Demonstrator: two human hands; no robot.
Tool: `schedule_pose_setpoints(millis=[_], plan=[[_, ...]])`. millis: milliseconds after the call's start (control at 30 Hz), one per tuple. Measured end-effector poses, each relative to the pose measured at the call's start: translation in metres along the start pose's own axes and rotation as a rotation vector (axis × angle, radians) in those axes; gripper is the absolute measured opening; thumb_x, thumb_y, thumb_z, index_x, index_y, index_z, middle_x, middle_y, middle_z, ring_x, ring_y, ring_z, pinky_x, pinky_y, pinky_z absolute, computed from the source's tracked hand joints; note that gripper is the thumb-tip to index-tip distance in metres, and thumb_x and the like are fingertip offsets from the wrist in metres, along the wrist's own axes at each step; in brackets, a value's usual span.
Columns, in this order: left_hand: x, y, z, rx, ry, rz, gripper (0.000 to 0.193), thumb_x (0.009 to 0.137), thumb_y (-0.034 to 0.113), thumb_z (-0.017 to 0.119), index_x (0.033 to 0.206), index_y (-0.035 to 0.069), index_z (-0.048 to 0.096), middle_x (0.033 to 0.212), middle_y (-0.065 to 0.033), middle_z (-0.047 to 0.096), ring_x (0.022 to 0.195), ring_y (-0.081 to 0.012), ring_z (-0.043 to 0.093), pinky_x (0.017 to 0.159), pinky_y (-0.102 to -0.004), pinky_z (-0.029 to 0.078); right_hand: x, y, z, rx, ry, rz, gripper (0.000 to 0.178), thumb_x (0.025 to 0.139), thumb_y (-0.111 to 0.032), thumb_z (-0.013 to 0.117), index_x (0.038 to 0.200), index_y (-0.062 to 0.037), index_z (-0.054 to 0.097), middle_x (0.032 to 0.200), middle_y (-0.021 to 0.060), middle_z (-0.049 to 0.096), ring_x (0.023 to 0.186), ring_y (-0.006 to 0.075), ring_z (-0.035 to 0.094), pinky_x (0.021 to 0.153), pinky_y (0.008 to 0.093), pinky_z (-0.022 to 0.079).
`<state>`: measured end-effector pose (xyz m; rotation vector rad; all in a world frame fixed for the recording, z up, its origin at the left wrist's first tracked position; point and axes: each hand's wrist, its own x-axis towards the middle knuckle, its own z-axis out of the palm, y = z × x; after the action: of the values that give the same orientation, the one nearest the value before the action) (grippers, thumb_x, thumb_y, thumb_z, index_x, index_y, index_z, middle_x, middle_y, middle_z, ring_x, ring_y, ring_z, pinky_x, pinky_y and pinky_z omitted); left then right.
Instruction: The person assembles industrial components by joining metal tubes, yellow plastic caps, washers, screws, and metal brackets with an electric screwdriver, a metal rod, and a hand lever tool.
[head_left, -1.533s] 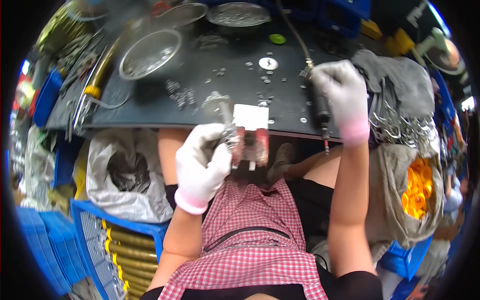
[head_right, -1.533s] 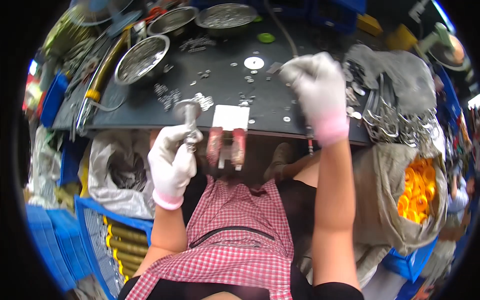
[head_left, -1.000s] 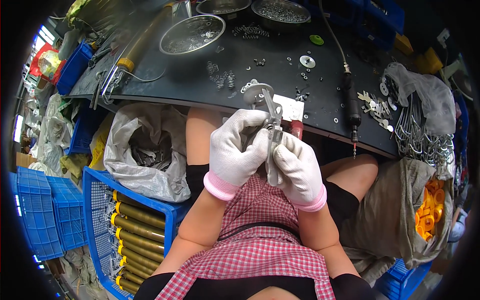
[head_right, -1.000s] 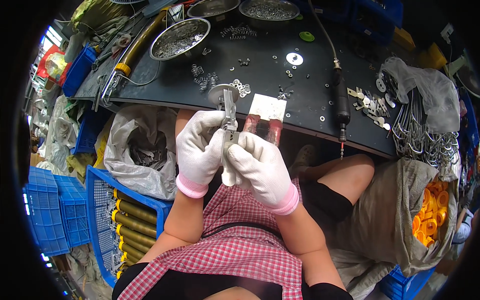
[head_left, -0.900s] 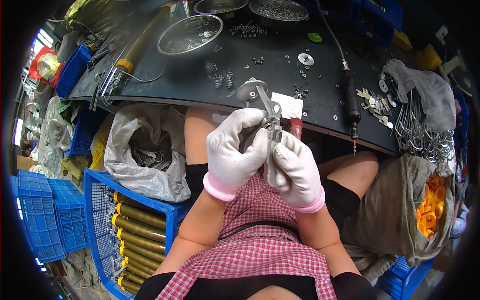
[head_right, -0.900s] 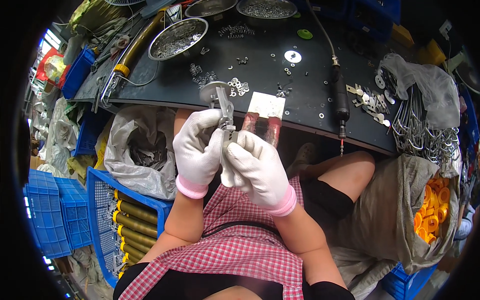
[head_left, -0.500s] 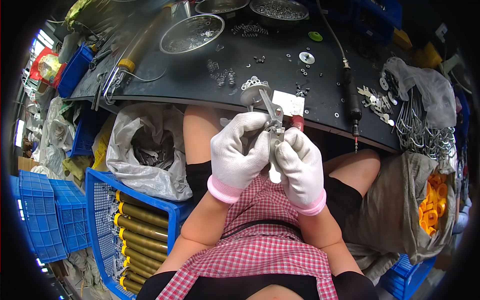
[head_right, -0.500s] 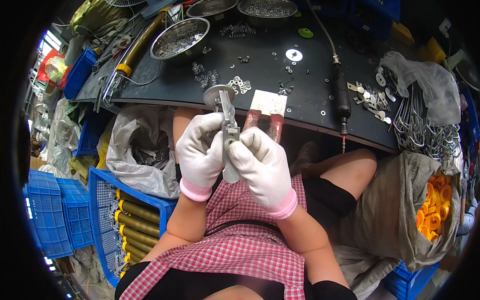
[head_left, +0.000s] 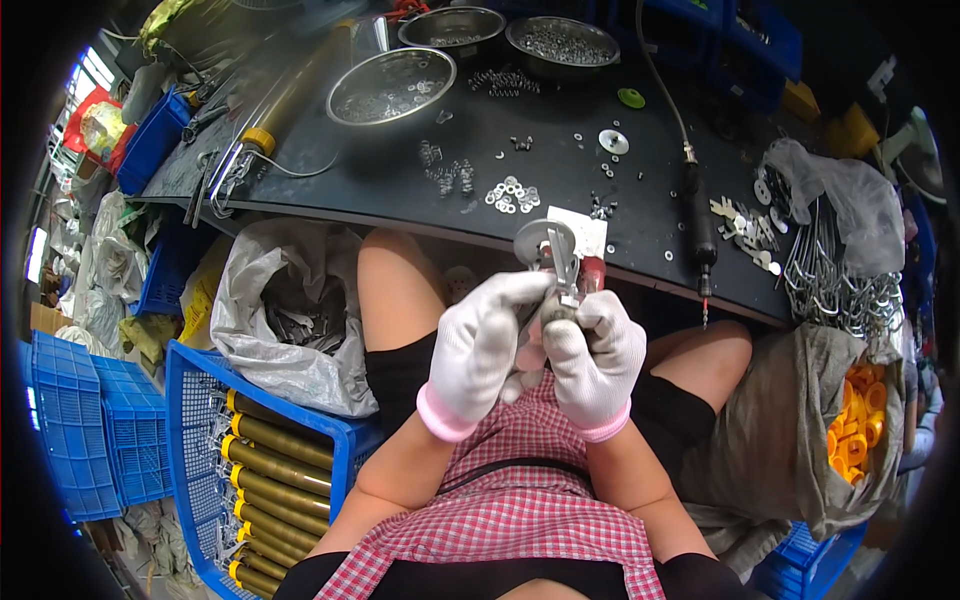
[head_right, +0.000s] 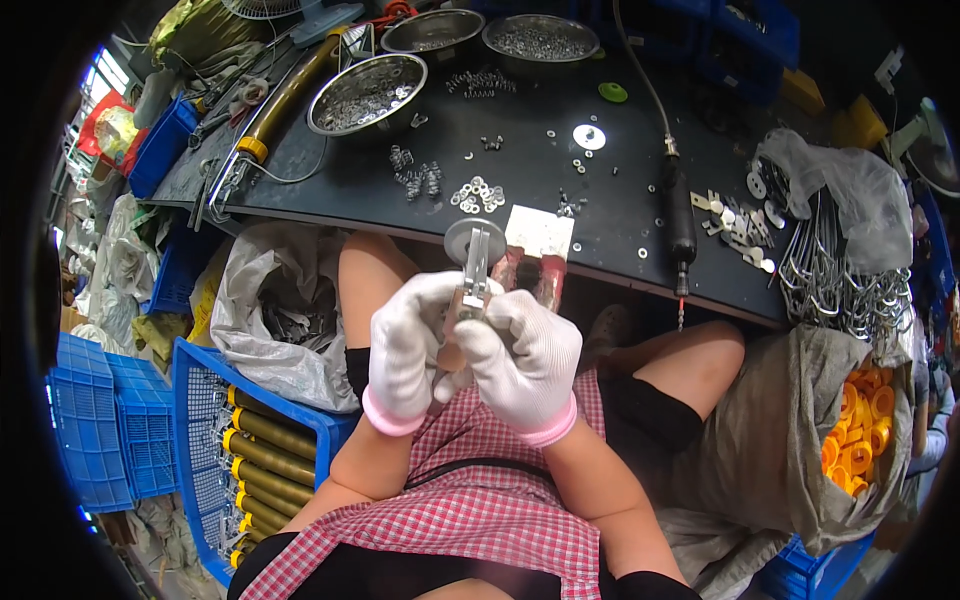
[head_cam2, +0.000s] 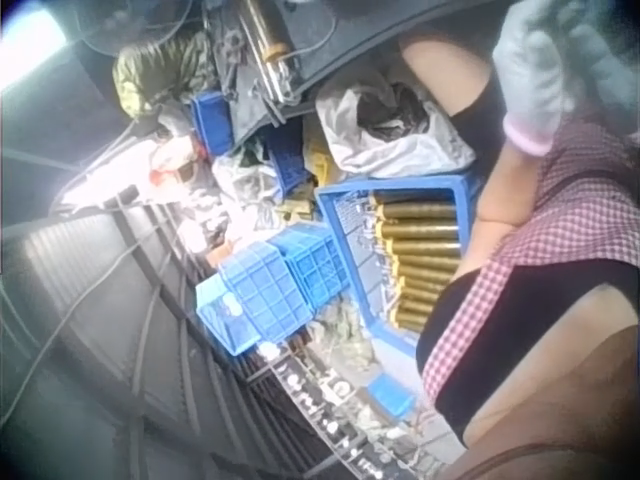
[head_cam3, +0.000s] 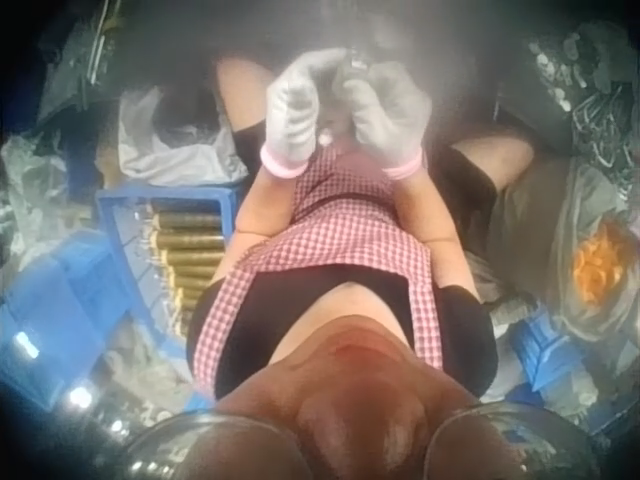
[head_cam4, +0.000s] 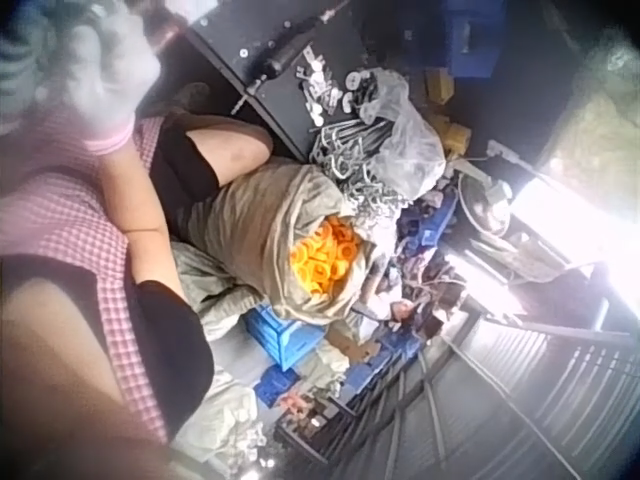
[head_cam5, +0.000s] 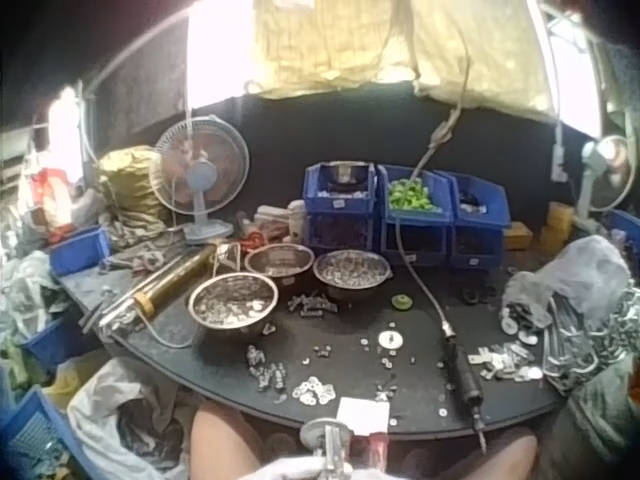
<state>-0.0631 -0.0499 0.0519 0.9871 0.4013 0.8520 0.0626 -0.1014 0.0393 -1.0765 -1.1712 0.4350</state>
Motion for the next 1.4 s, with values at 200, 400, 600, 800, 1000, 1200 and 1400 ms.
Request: schedule_pose_setpoints(millis=[200,400,600,800,1000,1200,1400], plan=[[-0.012,-0.014,-0.012,0.087,0.039,0.033,0.076,0.078,0.012,0.077,0.138,-0.004,0.033,0.13,-0.0103,0.047,0.117,-0.0174,0.049,0.1,-0.0317,0.04,0.015,0.002,-0.001,0.084,-0.232,0.232,0.012,0.088,-0.012,0.064,0.087,0.0002,0.064,0.076,0.0052,0.063,0.067,0.009,0.061,0.06,0.024,0.048],[-0.035,-0.017,-0.053,0.094,0.248,0.083,0.066,0.081,0.015,0.076,0.133,-0.001,0.04,0.124,-0.0062,0.05,0.104,-0.0108,0.05,0.088,-0.0252,0.042,0.131,0.041,0.009,0.045,-0.459,0.419,0.018,0.089,-0.018,0.058,0.084,-0.0024,0.067,0.066,0.0003,0.062,0.061,0.0041,0.058,0.054,0.0216,0.045],[-0.034,-0.024,-0.069,0.307,0.357,0.142,0.056,0.084,0.014,0.073,0.129,-0.001,0.044,0.12,-0.0072,0.053,0.104,-0.0128,0.054,0.088,-0.0259,0.045,0.243,0.179,0.081,-0.834,-0.6,0.109,0.03,0.089,-0.024,0.056,0.112,-0.0093,0.066,0.118,0.0123,0.06,0.106,0.0326,0.059,0.093,0.0396,0.047],[-0.057,-0.027,-0.089,0.356,0.465,0.157,0.054,0.081,0.006,0.07,0.129,0.002,0.045,0.121,-0.0055,0.052,0.109,-0.0122,0.05,0.092,-0.0263,0.041,0.236,0.193,0.112,-0.78,-0.468,0.123,0.026,0.073,-0.023,0.076,0.098,-0.0132,0.073,0.109,0.0077,0.066,0.1,0.0273,0.064,0.091,0.0368,0.049],[-0.047,-0.028,-0.096,0.757,0.484,0.185,0.042,0.083,0.009,0.066,0.12,-0.003,0.049,0.112,-0.015,0.055,0.101,-0.0247,0.059,0.087,-0.0336,0.048,0.251,0.19,0.117,-0.882,-0.488,0.247,0.023,0.071,-0.025,0.078,0.092,-0.0154,0.075,0.099,0.0076,0.071,0.093,0.0274,0.067,0.088,0.0351,0.051],[-0.057,-0.029,-0.099,0.612,0.437,0.255,0.054,0.082,0.004,0.067,0.13,0.003,0.042,0.124,-0.007,0.049,0.103,-0.0126,0.051,0.087,-0.0249,0.045,0.25,0.204,0.114,-0.797,-0.43,0.282,0.034,0.066,-0.047,0.078,0.083,-0.0177,0.076,0.088,0.0062,0.072,0.086,0.0256,0.068,0.082,0.0325,0.053],[-0.051,-0.028,-0.091,0.32,0.491,0.213,0.057,0.081,0.004,0.068,0.132,0.002,0.042,0.123,-0.0061,0.049,0.083,-0.0049,0.048,0.063,-0.0163,0.041,0.258,0.198,0.11,-0.78,-0.502,0.389,0.037,0.063,-0.048,0.08,0.084,-0.0184,0.076,0.088,0.0067,0.072,0.086,0.0259,0.068,0.082,0.0324,0.052]])
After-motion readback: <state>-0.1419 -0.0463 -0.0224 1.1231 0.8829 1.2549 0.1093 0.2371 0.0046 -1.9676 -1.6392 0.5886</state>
